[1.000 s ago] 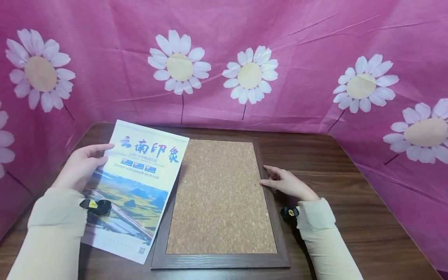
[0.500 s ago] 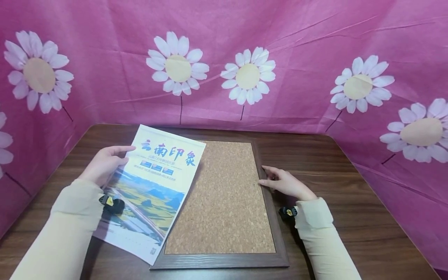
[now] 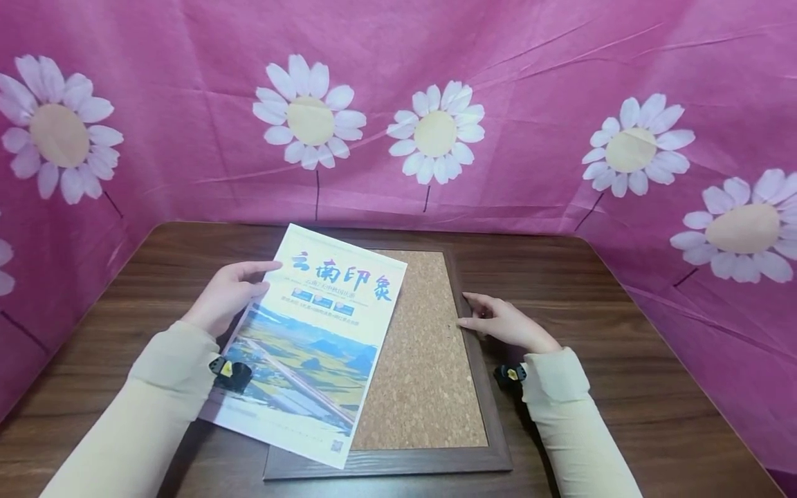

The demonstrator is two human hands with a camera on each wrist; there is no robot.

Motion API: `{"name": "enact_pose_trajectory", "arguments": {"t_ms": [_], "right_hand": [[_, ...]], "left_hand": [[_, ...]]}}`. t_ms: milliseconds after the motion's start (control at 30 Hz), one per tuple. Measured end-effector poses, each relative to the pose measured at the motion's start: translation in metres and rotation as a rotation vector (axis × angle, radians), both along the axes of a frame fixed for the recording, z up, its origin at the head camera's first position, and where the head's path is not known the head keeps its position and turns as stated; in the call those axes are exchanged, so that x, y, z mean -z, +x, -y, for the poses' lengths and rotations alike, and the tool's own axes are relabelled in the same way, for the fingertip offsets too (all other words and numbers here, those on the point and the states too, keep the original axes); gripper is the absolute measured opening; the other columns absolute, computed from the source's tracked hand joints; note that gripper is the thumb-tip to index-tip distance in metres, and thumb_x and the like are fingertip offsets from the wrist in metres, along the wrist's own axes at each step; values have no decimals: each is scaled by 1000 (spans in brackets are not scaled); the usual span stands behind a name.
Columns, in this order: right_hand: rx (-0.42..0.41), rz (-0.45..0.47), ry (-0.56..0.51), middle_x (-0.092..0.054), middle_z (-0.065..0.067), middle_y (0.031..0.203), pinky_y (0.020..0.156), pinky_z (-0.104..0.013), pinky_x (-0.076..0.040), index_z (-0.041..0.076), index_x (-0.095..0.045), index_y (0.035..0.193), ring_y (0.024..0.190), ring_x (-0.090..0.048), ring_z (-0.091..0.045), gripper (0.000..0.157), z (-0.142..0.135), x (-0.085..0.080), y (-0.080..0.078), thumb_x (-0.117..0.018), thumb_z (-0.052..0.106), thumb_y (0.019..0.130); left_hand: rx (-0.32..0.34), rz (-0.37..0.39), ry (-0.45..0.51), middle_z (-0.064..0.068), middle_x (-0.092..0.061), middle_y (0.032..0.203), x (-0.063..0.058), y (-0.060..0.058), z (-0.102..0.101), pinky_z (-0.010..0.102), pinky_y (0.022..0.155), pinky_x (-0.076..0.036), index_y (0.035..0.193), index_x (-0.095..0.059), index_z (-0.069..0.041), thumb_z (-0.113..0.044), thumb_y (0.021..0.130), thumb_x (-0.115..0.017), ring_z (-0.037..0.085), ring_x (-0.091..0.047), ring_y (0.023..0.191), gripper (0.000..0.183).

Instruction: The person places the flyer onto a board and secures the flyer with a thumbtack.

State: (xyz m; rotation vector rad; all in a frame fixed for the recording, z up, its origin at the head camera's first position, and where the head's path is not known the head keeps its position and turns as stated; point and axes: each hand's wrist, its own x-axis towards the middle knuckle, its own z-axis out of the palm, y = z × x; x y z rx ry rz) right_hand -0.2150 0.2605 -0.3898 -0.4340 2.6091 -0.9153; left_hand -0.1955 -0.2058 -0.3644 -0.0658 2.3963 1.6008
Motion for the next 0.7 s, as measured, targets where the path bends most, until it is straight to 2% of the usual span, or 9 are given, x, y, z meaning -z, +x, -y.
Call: {"name": "enact_pose_trajectory", "arguments": {"t_ms": [133,300,367,467,533,633,700], "right_hand": [[-4,2,-11,-58,-7,94,77,-32,-44,-4,-36,149,73,-55,-14,72,0,0,-1,-65,35,96],[6,14,-18,-58,-8,96,78,-32,-45,-4,-36,149,74,-56,-15,72,-1,0,-1,-65,35,96],[3,16,-16,-58,-8,96,77,-32,-45,-4,-35,150,73,-56,-15,72,-1,0,0,-64,35,96],[-4,15,-13,-58,-9,96,77,-33,-45,-4,-35,150,73,-56,-16,72,-2,-1,1,-64,34,97],[-6,18,-9,-58,-9,97,77,-33,-44,-3,-35,150,73,-55,-16,72,-2,-1,1,-63,35,97],[-3,20,-1,-58,-9,97,78,-34,-44,-2,-35,151,75,-55,-16,72,-2,-2,1,-63,36,97],[-4,17,2,-59,-9,98,79,-34,-45,-2,-35,151,75,-55,-16,72,-2,-2,1,-63,37,97]], "left_hand": [[8,-13,42,17,-41,153,-5,3,-10,38,103,-46,153,-39,-13,-8,103,-45,27,-52,123,50],[15,-58,101,16,-36,157,-9,6,-24,51,117,-32,151,-41,-8,-5,102,-46,33,-42,137,49],[12,-71,103,17,-39,155,-9,7,-31,52,117,-33,150,-42,-8,-5,102,-47,34,-45,135,49],[7,-101,82,20,-48,148,-8,8,-40,47,109,-44,148,-46,-7,-5,101,-50,30,-56,121,47],[8,-119,68,21,-54,140,-6,8,-46,39,100,-52,146,-49,-7,-6,100,-54,25,-62,108,46],[13,-155,61,24,-58,134,-2,7,-55,29,88,-57,143,-52,-4,-6,98,-58,18,-64,100,45],[19,-168,71,24,-57,134,0,5,-60,29,87,-58,141,-53,-3,-6,97,-60,19,-65,101,44]]}}
